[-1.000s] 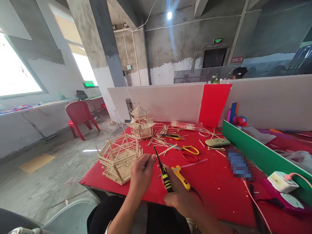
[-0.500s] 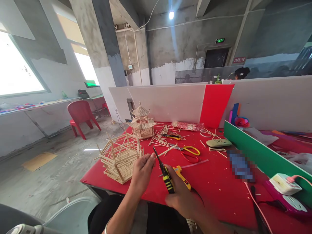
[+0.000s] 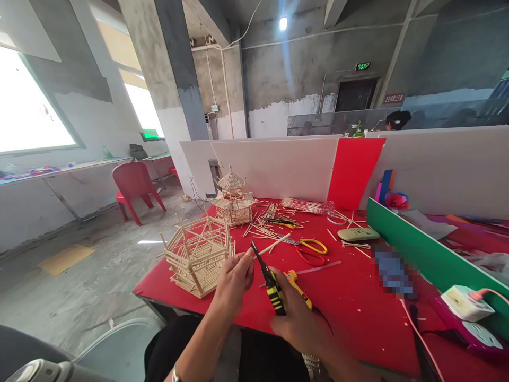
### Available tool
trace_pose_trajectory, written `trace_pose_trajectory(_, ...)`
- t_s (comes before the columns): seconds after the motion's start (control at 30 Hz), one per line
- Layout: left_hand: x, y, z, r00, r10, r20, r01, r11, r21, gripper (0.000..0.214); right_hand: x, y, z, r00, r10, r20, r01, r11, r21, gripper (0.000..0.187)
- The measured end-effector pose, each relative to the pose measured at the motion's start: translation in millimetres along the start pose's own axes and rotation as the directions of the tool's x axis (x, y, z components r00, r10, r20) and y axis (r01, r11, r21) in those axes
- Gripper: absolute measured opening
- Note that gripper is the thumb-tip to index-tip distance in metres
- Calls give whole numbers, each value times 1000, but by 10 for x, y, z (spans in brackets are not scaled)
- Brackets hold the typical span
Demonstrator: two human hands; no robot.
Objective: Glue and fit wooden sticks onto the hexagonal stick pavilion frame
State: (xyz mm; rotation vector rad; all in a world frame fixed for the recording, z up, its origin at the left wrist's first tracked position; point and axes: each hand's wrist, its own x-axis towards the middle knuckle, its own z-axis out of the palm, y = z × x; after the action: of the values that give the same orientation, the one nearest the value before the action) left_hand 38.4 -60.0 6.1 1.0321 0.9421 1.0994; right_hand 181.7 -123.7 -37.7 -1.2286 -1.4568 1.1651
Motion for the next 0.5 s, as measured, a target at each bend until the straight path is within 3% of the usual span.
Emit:
trace_pose_trajectory(0.2,13,-10,-58,987,-122,110,132,987,-92,54,24,74,-11,988,-153,-18,149,980,-135,84)
trace_pose_trajectory(0.33,41,-74,-95,985,-140,95,146,988,-53,54,19,134,-9,984,-173,-50,151,946,-288,83)
trace_pose_trajectory(0.4,36,-88,-110,999,-46,20,44,995,90,54,41,163,-37,979,-201,-44,172,918,-357,81)
trace_pose_trajectory(0.43,24,-81,-120,997,65,-38,-57,980,193,53,61,176,-64,972,-226,-55,183,888,-422,81)
trace_pose_trajectory(0.47,8,-62,-132,971,215,-105,-174,936,306,53,84,186,-101,962,-259,-82,182,838,-514,83)
trace_pose_trajectory(0.5,-9,-32,-144,910,376,-172,-281,868,410,51,111,191,-147,947,-299,-117,163,762,-627,85)
